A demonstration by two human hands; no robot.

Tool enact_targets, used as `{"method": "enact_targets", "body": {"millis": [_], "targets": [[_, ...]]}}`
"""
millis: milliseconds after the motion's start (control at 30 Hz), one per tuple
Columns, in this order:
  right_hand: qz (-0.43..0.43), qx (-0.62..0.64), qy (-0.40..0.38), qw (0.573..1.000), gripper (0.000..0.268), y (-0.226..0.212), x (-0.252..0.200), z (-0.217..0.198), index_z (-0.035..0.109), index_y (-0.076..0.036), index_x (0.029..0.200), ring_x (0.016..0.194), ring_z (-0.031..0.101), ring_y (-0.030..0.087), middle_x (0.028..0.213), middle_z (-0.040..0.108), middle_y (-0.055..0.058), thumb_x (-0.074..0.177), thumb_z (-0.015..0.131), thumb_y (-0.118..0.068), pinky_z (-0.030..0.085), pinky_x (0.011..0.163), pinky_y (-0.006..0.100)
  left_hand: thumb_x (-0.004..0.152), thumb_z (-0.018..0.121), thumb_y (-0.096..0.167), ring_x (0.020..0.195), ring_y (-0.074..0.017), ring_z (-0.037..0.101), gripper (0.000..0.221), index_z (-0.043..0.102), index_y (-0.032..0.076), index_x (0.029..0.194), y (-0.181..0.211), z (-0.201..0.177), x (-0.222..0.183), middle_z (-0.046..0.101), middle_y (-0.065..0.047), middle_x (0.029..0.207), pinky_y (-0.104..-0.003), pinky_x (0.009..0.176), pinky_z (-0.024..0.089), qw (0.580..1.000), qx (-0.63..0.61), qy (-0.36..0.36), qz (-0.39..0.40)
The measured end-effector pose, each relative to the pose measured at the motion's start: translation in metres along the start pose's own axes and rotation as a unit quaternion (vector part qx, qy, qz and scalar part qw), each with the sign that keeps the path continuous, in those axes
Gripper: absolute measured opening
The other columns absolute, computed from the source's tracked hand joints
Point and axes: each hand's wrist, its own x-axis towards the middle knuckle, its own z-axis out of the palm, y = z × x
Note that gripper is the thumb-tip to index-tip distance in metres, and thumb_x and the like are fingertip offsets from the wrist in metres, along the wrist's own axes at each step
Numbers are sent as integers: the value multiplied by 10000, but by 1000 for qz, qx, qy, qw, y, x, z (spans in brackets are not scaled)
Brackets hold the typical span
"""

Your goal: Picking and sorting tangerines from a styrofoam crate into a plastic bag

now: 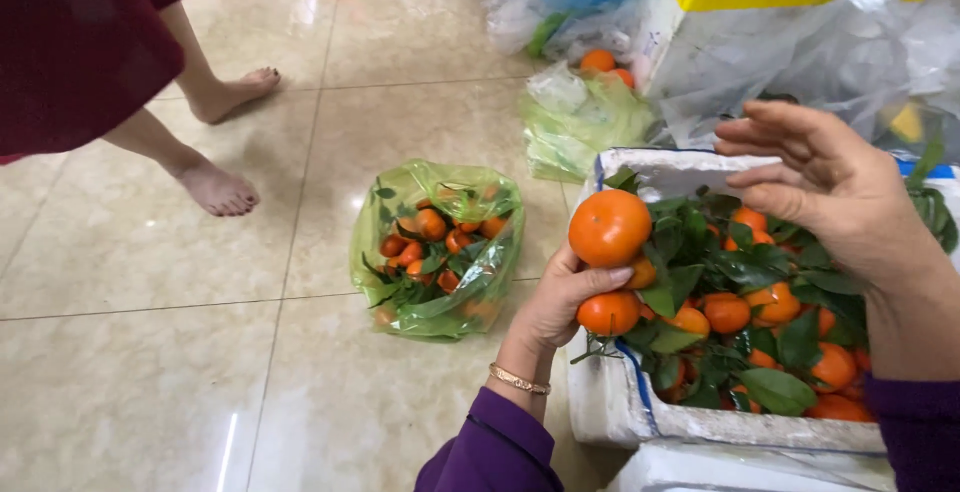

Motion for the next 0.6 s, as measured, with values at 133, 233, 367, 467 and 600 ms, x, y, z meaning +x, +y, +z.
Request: {"method": "enact_targets", "body": {"millis": [133, 233, 367, 467, 600], "targets": [[39, 12, 9, 999, 681, 11, -8, 5, 441, 67, 1454, 1314, 582, 334, 1464, 558, 244, 793, 551, 183, 517, 1010, 405, 879, 740, 33, 959, -226, 698, 543, 561, 3, 1391, 3, -16, -4, 684, -118, 1155, -336, 850, 592, 999, -34, 2, 0], [81, -3, 13, 997, 614, 32, -12, 3, 466, 110, 1421, 1306, 577, 336, 1483, 556, 244, 820, 514, 226, 501, 1006, 422, 908, 794, 169, 1033, -282, 695, 645, 503, -26, 1450, 11, -21, -7, 662, -170, 1226, -374, 878, 612, 992, -115, -45, 18], [163, -46, 6, 986, 568, 51, -18, 1, 499, 105, 1396, 1294, 593, 351, 1470, 573, 243, 838, 516, 206, 507, 1047, 468, 921, 703, 293, 1093, -266, 686, 650, 514, 14, 1476, 21, -28, 5, 657, -150, 1298, -352, 864, 601, 992, -101, 62, 47], [184, -39, 12, 982, 576, 73, -27, -10, 464, 112, 1428, 1326, 556, 348, 1492, 544, 250, 861, 478, 214, 491, 1055, 485, 864, 724, 385, 872, -292, 714, 683, 565, 3, 1408, 36, -53, 11, 689, -177, 1177, -346, 643, 611, 981, -100, 136, 96], [164, -7, 34, 986, 594, 131, -44, -50, 435, 127, 1437, 1310, 543, 418, 1522, 511, 294, 851, 455, 226, 490, 1009, 552, 796, 774, 444, 931, -252, 712, 712, 602, 105, 1399, 74, -108, -1, 702, -131, 1179, -338, 690, 596, 954, -147, 246, 90]]}}
